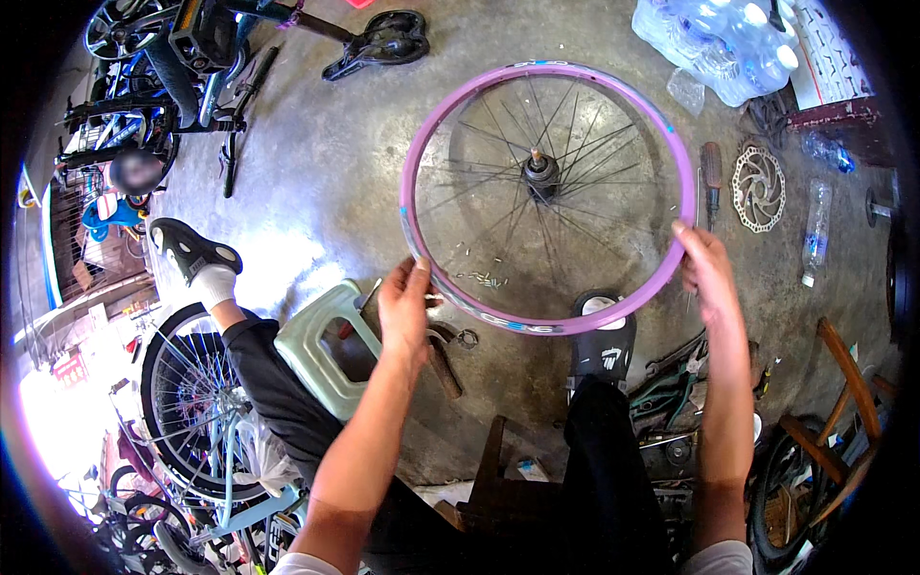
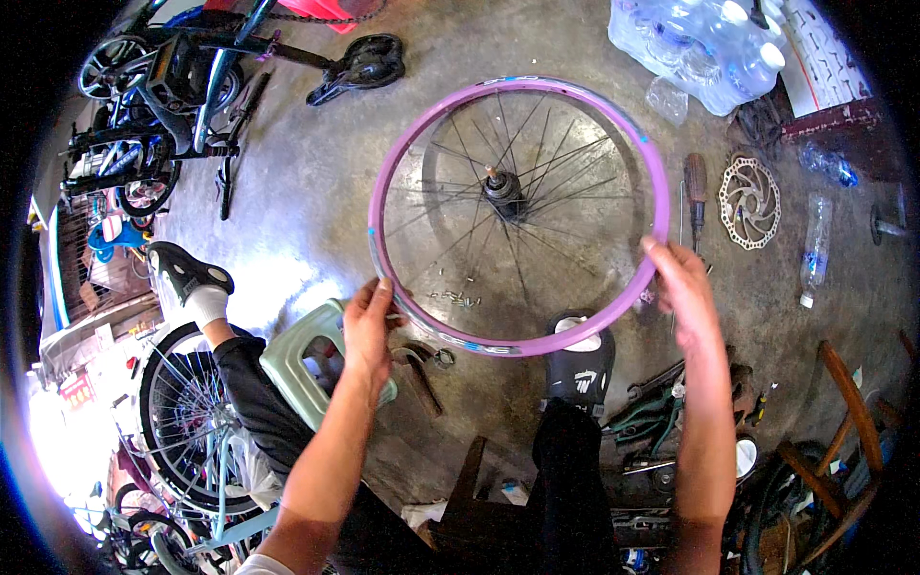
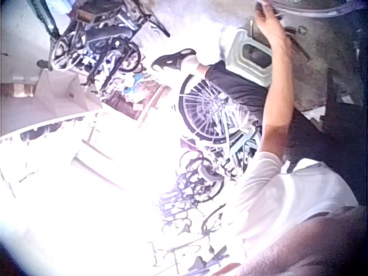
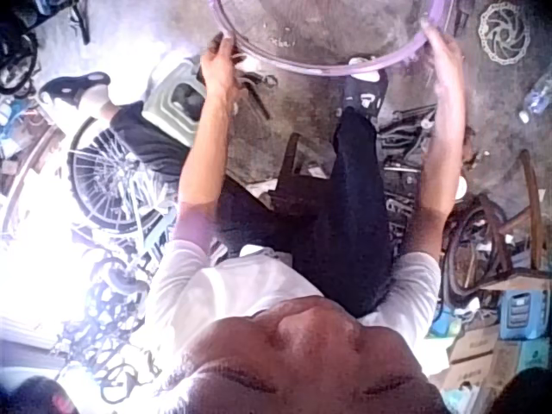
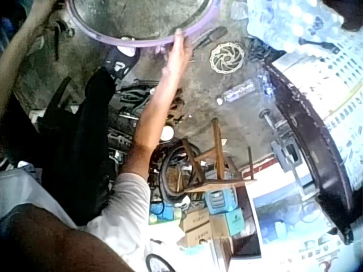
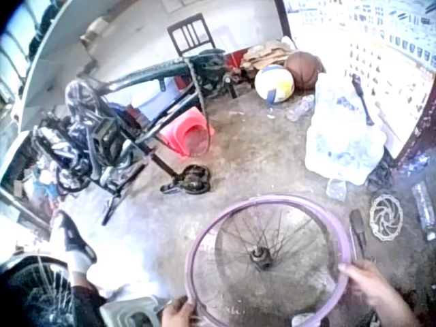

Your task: The person inserts spoke nipples through the rim holes and threads them onto the spokes by hand while holding a bicycle wheel.

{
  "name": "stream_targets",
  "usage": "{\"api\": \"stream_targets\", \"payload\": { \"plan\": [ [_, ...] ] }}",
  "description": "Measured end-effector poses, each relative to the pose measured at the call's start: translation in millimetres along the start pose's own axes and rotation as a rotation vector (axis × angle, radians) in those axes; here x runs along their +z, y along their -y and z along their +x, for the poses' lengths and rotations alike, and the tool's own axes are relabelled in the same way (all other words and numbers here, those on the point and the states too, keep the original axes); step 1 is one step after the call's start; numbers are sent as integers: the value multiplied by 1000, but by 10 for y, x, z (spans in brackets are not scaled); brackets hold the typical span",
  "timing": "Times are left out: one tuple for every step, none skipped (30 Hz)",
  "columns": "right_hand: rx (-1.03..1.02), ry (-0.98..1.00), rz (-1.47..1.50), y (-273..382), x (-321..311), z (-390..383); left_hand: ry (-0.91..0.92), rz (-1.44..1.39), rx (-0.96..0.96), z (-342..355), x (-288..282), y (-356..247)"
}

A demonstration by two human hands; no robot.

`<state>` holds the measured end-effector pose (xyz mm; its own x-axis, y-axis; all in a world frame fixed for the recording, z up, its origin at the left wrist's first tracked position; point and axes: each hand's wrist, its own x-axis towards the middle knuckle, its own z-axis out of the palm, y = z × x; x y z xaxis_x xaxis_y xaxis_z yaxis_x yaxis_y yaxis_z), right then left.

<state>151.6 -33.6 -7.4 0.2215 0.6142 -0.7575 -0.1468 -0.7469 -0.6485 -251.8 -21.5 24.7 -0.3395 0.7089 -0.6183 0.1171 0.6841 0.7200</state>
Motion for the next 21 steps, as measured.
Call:
{"api": "stream_targets", "payload": {
  "plan": [
    [22, -17, 22, -85, 55, -84, -2, 59, 38, 107, -40, -47],
    [37, -5, 43, -156, 131, -177, 1, 89, 61, 224, -115, -107],
    [50, -1, 64, -230, 196, -277, 10, 116, 86, 349, -143, -194],
    [81, -36, 56, -343, 282, -367, 31, 161, 94, 450, -160, -294],
    [126, 37, 129, -349, 396, -491, 15, 197, 122, 553, -183, -393],
    [146, 93, 159, -428, 463, -572, 37, 217, 142, 678, -198, -502],
    [166, 150, 191, -507, 530, -633, 58, 238, 161, 805, -208, -604],
    [192, 184, 221, -537, 616, -705, 61, 252, 181, 934, -202, -684],
    [218, 220, 251, -550, 714, -773, 63, 266, 201, 1043, -199, -756],
    [246, 254, 285, -531, 798, -834, 78, 257, 191, 1130, -191, -818],
    [263, 262, 303, -566, 827, -846, 81, 262, 186, 1186, -152, -871],
    [280, 271, 322, -631, 863, -840, 83, 267, 182, 1224, -116, -922],
    [296, 281, 340, -680, 889, -828, 84, 274, 178, 1255, -84, -958],
    [289, 290, 396, -701, 882, -797, 23, 276, 165, 1278, -47, -975],
    [287, 266, 407, -695, 880, -778, -83, 388, 238, 1262, -22, -965],
    [286, 244, 419, -684, 884, -763, -190, 501, 311, 1229, 3, -944],
    [283, 217, 432, -675, 875, -748, -295, 611, 385, 1188, 58, -924],
    [274, 239, 439, -706, 853, -723, -372, 549, 540, 1078, 141, -892],
    [269, 228, 424, -720, 833, -715, -320, 462, 633, 826, 302, -927],
    [264, 222, 408, -720, 824, -712, -230, 351, 672, 558, 466, -922],
    [257, 221, 391, -711, 823, -715, -106, 216, 621, 372, 596, -820]
  ]
}}
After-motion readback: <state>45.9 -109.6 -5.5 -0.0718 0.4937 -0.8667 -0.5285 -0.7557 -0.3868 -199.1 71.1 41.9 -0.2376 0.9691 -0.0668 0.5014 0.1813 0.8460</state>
